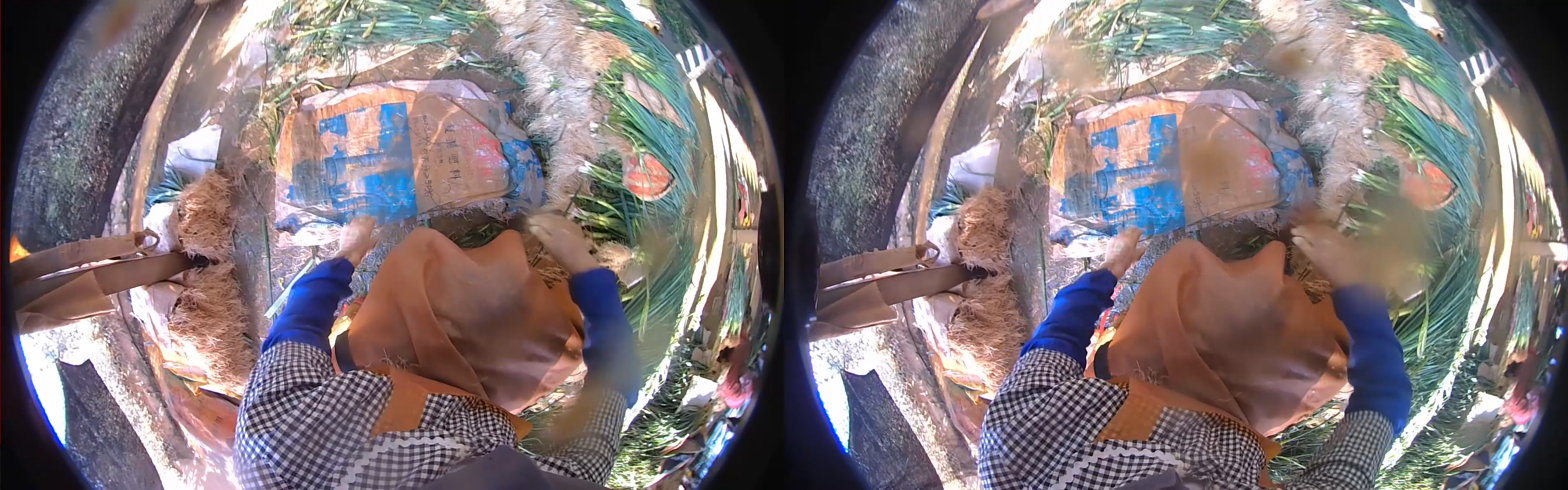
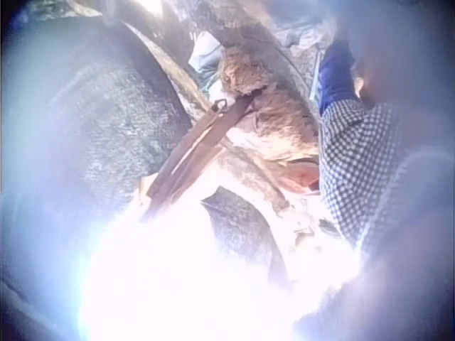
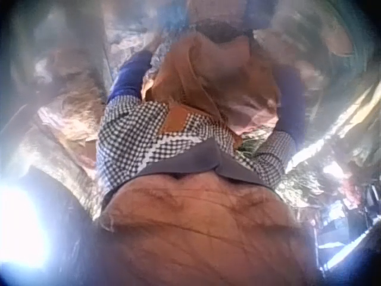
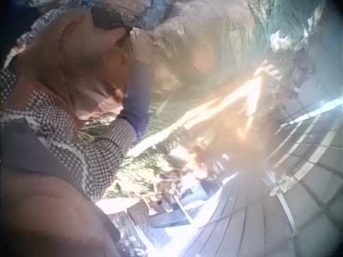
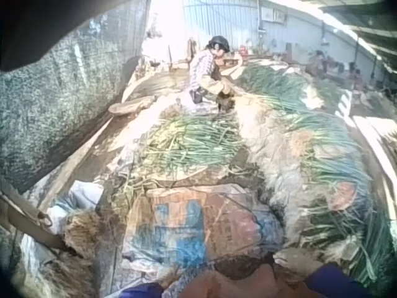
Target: The person cleans bundles of leeks by hand, stripping away the outer layers and dirt from the roots while they are spread out on a sack on the ground.
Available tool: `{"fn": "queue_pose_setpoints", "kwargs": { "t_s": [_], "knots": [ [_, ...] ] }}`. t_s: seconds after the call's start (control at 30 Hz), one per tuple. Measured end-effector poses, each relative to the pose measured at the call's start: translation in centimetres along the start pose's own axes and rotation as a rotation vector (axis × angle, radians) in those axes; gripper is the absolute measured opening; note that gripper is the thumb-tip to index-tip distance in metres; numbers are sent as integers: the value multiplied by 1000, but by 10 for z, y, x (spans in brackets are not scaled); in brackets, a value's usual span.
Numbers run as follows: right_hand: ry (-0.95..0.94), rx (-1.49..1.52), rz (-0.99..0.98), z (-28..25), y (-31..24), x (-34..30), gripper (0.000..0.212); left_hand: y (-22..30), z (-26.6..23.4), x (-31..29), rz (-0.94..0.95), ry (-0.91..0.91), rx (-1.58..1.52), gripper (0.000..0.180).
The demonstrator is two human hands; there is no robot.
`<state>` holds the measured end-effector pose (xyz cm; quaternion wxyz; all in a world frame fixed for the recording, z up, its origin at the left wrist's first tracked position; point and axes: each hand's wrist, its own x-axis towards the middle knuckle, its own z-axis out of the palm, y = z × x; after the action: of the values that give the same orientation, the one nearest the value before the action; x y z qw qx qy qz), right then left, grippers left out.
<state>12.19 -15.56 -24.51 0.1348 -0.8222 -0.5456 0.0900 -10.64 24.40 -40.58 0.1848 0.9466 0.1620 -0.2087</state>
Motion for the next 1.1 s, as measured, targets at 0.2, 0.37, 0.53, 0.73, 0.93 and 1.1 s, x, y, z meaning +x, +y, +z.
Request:
{"fn": "queue_pose_setpoints", "kwargs": {
  "t_s": [0.2, 0.37, 0.53, 0.73, 0.93, 1.1],
  "knots": [
    [-210, -200, 121, 116, 10, 143, 37, -77, 52, 2, -92, 232, 265, 79],
    [-279, -289, 203, 202, 72, 163, 19, -116, 34, 34, 140, 110, 242, 32],
    [45, -27, -31, 151, 25, 167, 13, -112, -33, 0, 38, 330, 214, 20],
    [-149, 52, -32, 190, -13, 123, 15, -120, -26, -68, -78, -87, 389, 23],
    [-317, 115, 11, 168, -7, 148, 10, -138, 39, -75, -137, 64, 361, 16],
    [-394, 839, -277, 160, 18, 145, 9, -145, 33, -74, -88, -131, 324, 30]
  ]
}}
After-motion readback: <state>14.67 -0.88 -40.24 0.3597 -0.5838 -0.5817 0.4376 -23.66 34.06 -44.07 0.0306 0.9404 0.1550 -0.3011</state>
